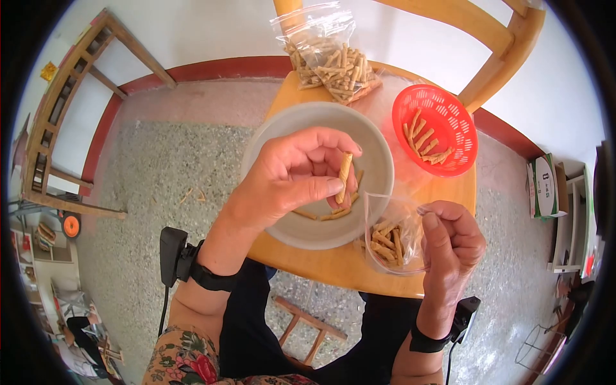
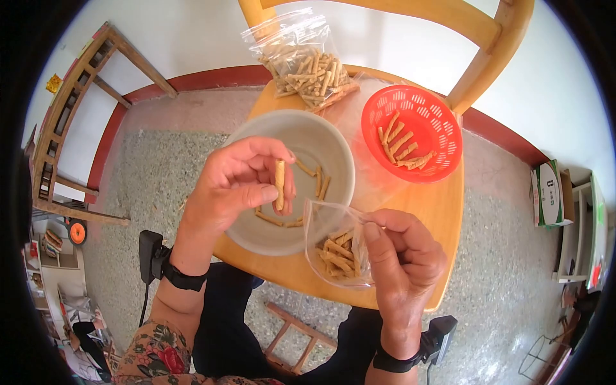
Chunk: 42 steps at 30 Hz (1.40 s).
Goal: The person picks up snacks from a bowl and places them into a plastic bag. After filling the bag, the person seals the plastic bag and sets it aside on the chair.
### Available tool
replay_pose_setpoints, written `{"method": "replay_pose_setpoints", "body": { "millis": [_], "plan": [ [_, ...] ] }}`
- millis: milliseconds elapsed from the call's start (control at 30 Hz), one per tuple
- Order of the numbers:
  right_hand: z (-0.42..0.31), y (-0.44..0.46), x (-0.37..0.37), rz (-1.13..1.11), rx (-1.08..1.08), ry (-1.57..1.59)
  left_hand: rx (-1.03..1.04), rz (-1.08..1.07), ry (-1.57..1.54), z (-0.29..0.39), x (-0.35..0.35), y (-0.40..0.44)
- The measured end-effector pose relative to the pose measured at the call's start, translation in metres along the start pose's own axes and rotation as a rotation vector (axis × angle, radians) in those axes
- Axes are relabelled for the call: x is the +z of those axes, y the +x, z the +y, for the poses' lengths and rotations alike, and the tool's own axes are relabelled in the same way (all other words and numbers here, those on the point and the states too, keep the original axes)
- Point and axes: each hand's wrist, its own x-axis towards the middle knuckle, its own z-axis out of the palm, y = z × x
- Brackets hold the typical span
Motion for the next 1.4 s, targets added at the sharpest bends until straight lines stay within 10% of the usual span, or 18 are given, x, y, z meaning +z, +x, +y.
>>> {"method": "replay_pose_setpoints", "body": {
  "millis": [633,733,833,1067,1233,1400],
  "plan": [
    [0.0,-0.001,-0.001,-0.012,0.008,0.003,-0.021,-0.012,-0.278,-0.001,0.008,-0.001],
    [-0.001,-0.001,0.0,-0.023,-0.01,-0.02,0.06,0.089,-0.137,0.003,0.023,-0.007],
    [-0.001,-0.001,0.001,-0.019,0.002,-0.012,0.422,0.008,0.643,0.01,0.044,-0.015],
    [-0.003,-0.001,-0.001,0.011,-0.006,0.033,0.717,0.065,0.876,0.007,0.035,-0.006],
    [-0.002,-0.001,-0.002,0.024,-0.021,-0.012,0.443,0.214,1.028,0.004,0.002,-0.002],
    [-0.004,-0.001,0.001,0.051,0.0,-0.039,0.091,-0.149,1.224,-0.017,-0.008,-0.001]
  ]
}}
